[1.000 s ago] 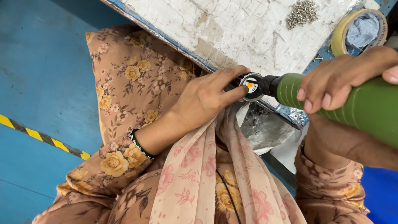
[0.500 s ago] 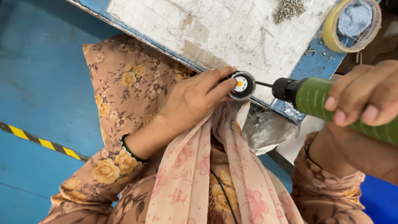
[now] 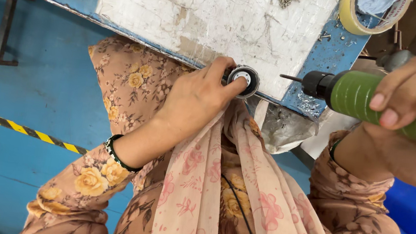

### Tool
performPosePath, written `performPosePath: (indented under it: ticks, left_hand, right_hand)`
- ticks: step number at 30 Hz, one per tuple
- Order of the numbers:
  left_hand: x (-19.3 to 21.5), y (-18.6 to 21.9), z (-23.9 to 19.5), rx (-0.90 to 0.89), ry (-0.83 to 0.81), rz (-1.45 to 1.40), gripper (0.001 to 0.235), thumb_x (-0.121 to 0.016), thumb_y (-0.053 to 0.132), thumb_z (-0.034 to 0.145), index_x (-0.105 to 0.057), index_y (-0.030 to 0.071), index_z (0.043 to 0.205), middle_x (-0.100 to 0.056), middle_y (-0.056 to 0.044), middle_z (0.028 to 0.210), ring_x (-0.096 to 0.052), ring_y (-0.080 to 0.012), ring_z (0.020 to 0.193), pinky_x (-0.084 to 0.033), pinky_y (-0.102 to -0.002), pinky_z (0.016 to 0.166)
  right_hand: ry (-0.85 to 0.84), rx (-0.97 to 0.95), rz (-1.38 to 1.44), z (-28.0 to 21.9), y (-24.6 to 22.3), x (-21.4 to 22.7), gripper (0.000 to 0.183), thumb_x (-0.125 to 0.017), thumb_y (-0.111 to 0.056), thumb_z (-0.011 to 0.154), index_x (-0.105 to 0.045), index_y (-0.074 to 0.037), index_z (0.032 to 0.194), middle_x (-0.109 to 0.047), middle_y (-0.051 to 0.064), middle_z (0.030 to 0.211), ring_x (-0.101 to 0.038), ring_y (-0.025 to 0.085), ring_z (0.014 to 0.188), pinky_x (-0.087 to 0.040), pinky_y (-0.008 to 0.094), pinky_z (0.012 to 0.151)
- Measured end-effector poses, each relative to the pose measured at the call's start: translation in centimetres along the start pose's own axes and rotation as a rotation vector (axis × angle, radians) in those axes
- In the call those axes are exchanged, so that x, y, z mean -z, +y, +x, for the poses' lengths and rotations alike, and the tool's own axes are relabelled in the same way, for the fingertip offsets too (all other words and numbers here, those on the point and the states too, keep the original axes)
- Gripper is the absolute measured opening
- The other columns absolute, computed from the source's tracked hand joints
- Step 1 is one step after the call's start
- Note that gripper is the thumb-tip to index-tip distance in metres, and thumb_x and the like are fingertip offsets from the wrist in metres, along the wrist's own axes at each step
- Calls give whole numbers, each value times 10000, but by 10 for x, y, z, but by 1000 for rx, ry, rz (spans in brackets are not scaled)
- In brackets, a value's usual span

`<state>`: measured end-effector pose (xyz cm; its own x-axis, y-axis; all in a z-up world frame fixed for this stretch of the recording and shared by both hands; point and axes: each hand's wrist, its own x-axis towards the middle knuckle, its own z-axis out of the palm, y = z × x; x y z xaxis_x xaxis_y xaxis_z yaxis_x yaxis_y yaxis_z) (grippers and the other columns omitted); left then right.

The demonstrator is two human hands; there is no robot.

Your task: The person assembles a lighting component by inserting an LED board into a metal housing, securing it with screws using a powered screwdriver, and manipulating small wires. They apply a white paste from a jar and use a thin tool to position components inside the housing.

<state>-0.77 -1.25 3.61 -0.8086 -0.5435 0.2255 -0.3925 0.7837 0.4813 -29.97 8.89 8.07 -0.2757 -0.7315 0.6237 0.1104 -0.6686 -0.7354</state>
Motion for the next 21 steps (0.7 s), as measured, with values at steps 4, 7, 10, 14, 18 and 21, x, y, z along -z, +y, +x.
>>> performPosePath:
  ticks: [4, 7, 10, 14, 18, 21]
  left_hand:
    - [3, 3, 3, 43, -46, -27, 293, -634, 56, 890, -654, 141, 1170, -586, -143, 1196, -702, -281, 836, -571, -397, 641]
    - [3, 3, 4, 59, -42, -39, 273, -619, 62, 914, -647, 151, 1171, -579, -126, 1173, -710, -272, 855, -573, -401, 661]
    - [2, 4, 6, 76, -72, -32, 261, -606, 65, 912, -641, 152, 1156, -569, -129, 1147, -711, -267, 847, -572, -406, 655]
    - [1, 4, 4, 66, -38, -45, 266, -600, 56, 921, -632, 162, 1162, -562, -124, 1153, -713, -266, 869, -577, -401, 678]
    - [-4, 2, 1, 87, -16, -68, 246, -612, 68, 926, -639, 181, 1143, -572, -118, 1173, -712, -265, 851, -575, -400, 660]
    - [-11, 0, -7, 65, 34, -26, 271, -622, 56, 911, -645, 172, 1154, -593, -133, 1220, -715, -262, 856, -580, -384, 661]
  right_hand:
    - [-6, 23, 14, 5, 1, -6, 561, -674, -668, 809, -600, -115, 870, -536, 22, 863, -605, 123, 629, -561, 271, 564]
    - [-34, 25, 53, 7, 1, -12, 565, -681, -663, 809, -592, -107, 863, -551, 35, 845, -628, 130, 626, -562, 277, 581]
    - [-101, 27, 66, 13, 1, -21, 545, -677, -638, 837, -569, -105, 859, -564, 26, 838, -641, 120, 635, -594, 264, 579]
    - [-119, -49, 44, 16, -6, -39, 502, -722, -584, 836, -540, -118, 879, -598, 6, 830, -637, 131, 648, -596, 280, 591]
    - [-174, -8, 90, 22, 4, -51, 584, -659, -630, 882, -512, -89, 1046, -575, 24, 865, -667, 164, 671, -608, 331, 618]
    - [-144, 25, 127, 17, 11, -56, 734, -601, -694, 895, -477, -67, 1256, -566, 56, 879, -679, 196, 664, -611, 378, 639]
